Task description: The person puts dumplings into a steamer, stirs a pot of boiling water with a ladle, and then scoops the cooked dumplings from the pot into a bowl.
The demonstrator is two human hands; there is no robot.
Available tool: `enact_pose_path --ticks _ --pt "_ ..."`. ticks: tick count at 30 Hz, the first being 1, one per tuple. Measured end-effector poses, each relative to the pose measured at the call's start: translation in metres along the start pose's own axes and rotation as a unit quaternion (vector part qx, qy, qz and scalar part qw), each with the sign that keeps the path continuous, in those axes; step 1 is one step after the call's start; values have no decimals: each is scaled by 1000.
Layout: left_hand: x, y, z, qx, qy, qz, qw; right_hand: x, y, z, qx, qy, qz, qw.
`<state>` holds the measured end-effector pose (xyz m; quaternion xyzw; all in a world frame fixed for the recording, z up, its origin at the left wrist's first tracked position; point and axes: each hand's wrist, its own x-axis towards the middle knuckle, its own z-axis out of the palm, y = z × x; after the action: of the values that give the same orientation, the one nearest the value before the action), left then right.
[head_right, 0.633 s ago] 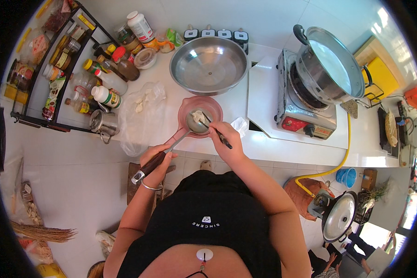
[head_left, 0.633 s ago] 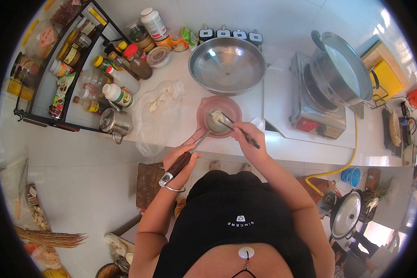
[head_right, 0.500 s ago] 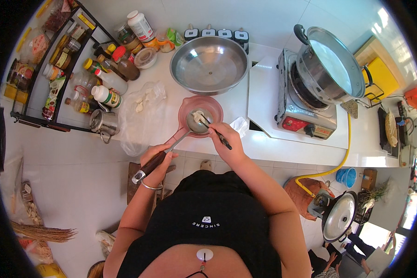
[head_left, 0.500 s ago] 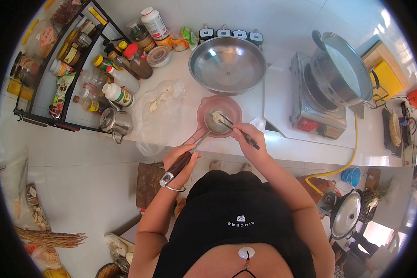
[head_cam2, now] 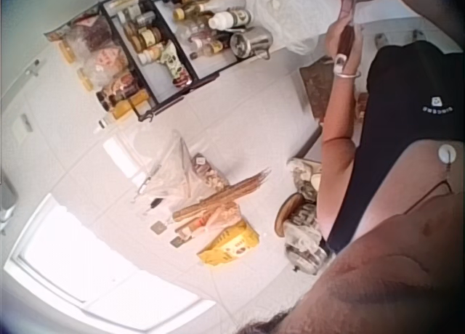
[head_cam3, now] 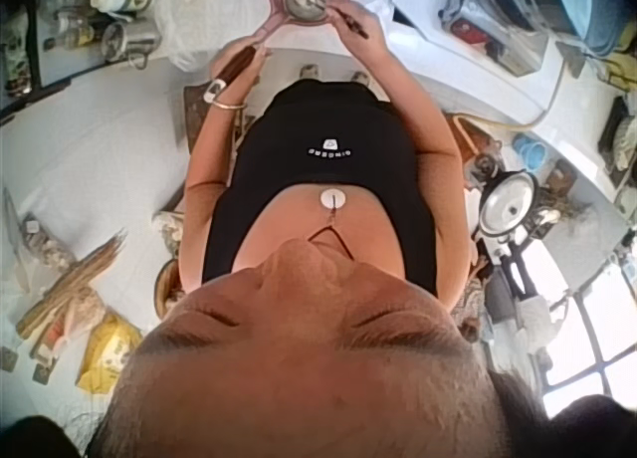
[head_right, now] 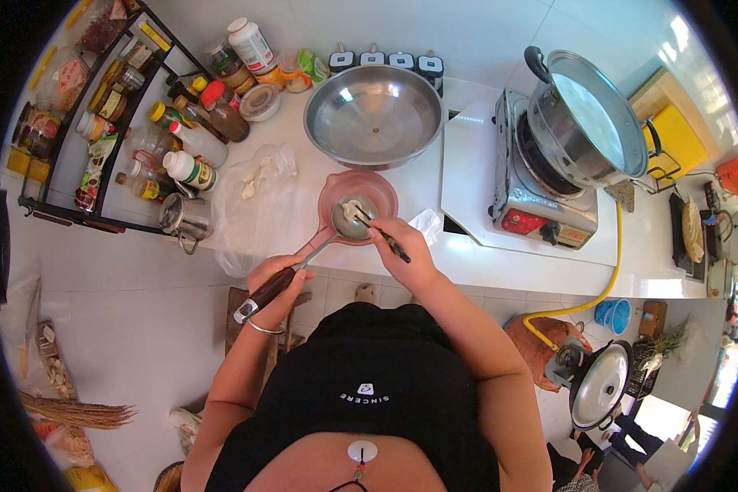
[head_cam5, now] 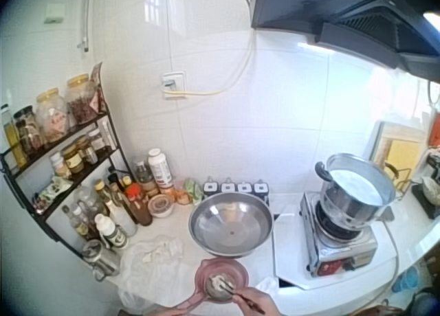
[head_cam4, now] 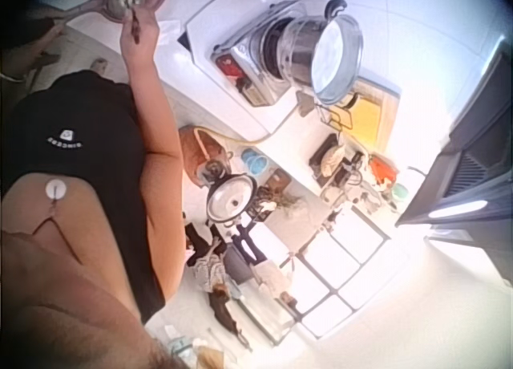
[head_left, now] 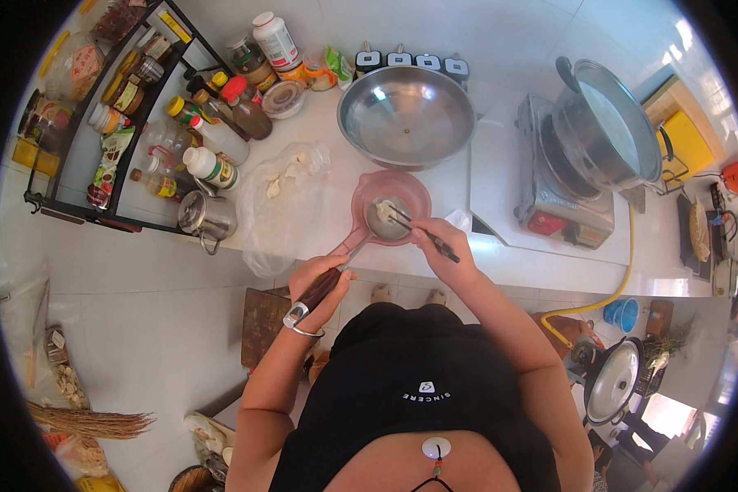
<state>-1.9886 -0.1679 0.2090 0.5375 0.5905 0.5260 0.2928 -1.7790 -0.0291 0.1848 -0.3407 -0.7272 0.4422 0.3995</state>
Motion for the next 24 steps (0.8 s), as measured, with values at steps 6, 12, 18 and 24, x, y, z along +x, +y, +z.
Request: enact_pose_path --ticks 6,12,18,24 --pt "-1 -11 -1 83 10 29 996 -3 11 1 36 17 6 999" --pt "10 -10 8 14 -4 5 1000 11 11 -4 13 32 -9 999" --pt "19 2 10 -49 21 -96 994 -6 71 8 242 102 145 954" --pt "20 -5 9 -10 27 -83 996 6 40 -24 327 181 275 886"
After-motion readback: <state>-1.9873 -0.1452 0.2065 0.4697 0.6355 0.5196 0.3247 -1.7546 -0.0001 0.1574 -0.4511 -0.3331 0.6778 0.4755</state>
